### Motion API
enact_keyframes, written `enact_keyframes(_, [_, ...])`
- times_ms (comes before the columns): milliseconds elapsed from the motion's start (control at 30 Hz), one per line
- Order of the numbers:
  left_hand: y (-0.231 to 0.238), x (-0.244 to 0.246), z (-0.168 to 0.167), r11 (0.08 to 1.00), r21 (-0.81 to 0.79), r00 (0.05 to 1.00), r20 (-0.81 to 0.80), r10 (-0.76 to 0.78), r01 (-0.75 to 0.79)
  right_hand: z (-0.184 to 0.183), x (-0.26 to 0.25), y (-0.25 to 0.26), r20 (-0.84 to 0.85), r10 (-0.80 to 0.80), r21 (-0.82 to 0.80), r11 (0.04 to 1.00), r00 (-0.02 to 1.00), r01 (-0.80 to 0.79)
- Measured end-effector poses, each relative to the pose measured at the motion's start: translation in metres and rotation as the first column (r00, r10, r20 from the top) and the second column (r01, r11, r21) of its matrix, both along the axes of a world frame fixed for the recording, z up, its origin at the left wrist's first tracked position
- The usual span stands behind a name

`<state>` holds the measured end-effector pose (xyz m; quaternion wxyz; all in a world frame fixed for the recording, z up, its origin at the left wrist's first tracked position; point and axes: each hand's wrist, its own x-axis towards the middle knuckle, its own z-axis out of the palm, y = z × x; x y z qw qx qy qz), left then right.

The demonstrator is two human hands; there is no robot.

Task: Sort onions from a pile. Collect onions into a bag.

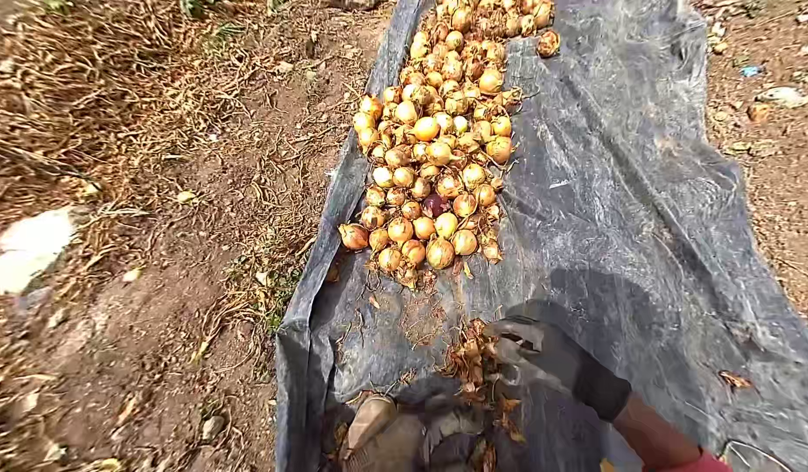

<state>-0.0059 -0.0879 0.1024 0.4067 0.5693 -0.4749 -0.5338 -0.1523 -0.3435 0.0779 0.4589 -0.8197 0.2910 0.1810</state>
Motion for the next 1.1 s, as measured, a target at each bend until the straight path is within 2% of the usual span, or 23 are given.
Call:
enact_keyframes(67, [-0.029, 0.051, -0.051, 0.974, 0.093, 0.943, 0.286, 0.172, -0.206, -0.064, 0.047, -0.033, -0.046, 0.075, -0.356, 0.930, 0.996, -0.087])
enact_keyframes(100, [-0.043, 0.078, -0.073, 0.953, 0.140, 0.883, 0.432, 0.186, -0.269, -0.083, 0.071, -0.047, -0.087, 0.086, -0.443, 0.889, 0.992, -0.116])
enact_keyframes(200, [-0.079, 0.149, -0.117, 0.902, 0.155, 0.656, 0.736, 0.167, -0.403, -0.111, 0.131, -0.070, -0.132, 0.101, -0.521, 0.839, 0.986, -0.156])
enact_keyframes(267, [-0.099, 0.194, -0.143, 0.896, 0.131, 0.533, 0.836, 0.130, -0.425, -0.141, 0.156, -0.080, -0.114, 0.087, -0.538, 0.832, 0.990, -0.135])
enact_keyframes(333, [-0.113, 0.226, -0.156, 0.904, 0.141, 0.476, 0.876, 0.076, -0.403, -0.159, 0.168, -0.078, -0.077, 0.069, -0.529, 0.843, 0.995, -0.100])
enact_keyframes(433, [-0.126, 0.232, -0.124, 0.912, 0.238, 0.515, 0.856, -0.034, -0.335, -0.143, 0.164, -0.046, -0.144, 0.128, -0.502, 0.845, 0.981, -0.184])
enact_keyframes(567, [-0.135, 0.235, -0.129, 0.916, 0.331, 0.532, 0.830, -0.168, -0.227, -0.150, 0.119, 0.025, -0.022, 0.114, -0.520, 0.847, 0.993, -0.108])
enact_keyframes(600, [-0.136, 0.234, -0.130, 0.915, 0.335, 0.531, 0.830, -0.173, -0.226, -0.166, 0.112, 0.041, 0.021, 0.128, -0.592, 0.801, 0.992, -0.091])
enact_keyframes(667, [-0.139, 0.229, -0.126, 0.900, 0.372, 0.530, 0.823, -0.207, -0.227, -0.199, 0.107, 0.062, 0.086, 0.141, -0.763, 0.646, 0.986, -0.026])
enact_keyframes(733, [-0.140, 0.221, -0.116, 0.871, 0.438, 0.554, 0.792, -0.257, -0.222, -0.197, 0.108, 0.066, 0.055, 0.119, -0.768, 0.639, 0.991, -0.034])
enact_keyframes(767, [-0.138, 0.215, -0.113, 0.868, 0.451, 0.565, 0.780, -0.268, -0.210, -0.189, 0.113, 0.063, 0.004, 0.099, -0.731, 0.680, 0.995, -0.064])
enact_keyframes(833, [-0.130, 0.202, -0.122, 0.890, 0.431, 0.565, 0.775, -0.283, -0.146, -0.163, 0.129, 0.047, -0.153, 0.036, -0.557, 0.822, 0.988, -0.116])
enact_keyframes(867, [-0.125, 0.192, -0.139, 0.903, 0.415, 0.576, 0.767, -0.283, -0.110, -0.152, 0.132, 0.039, -0.177, 0.004, -0.484, 0.871, 0.984, -0.090])
enact_keyframes(933, [-0.120, 0.170, -0.167, 0.892, 0.436, 0.680, 0.691, -0.245, -0.122, -0.136, 0.130, 0.025, -0.141, -0.064, -0.345, 0.939, 0.988, 0.012])
enact_keyframes(1033, [-0.123, 0.141, -0.173, 0.814, 0.545, 0.793, 0.579, -0.190, -0.202, -0.153, 0.121, 0.006, -0.047, -0.175, -0.294, 0.943, 0.983, 0.154])
enact_keyframes(1100, [-0.124, 0.119, -0.169, 0.789, 0.551, 0.794, 0.592, -0.140, -0.272, -0.146, 0.098, 0.006, 0.100, -0.408, -0.128, 0.899, 0.907, 0.419])
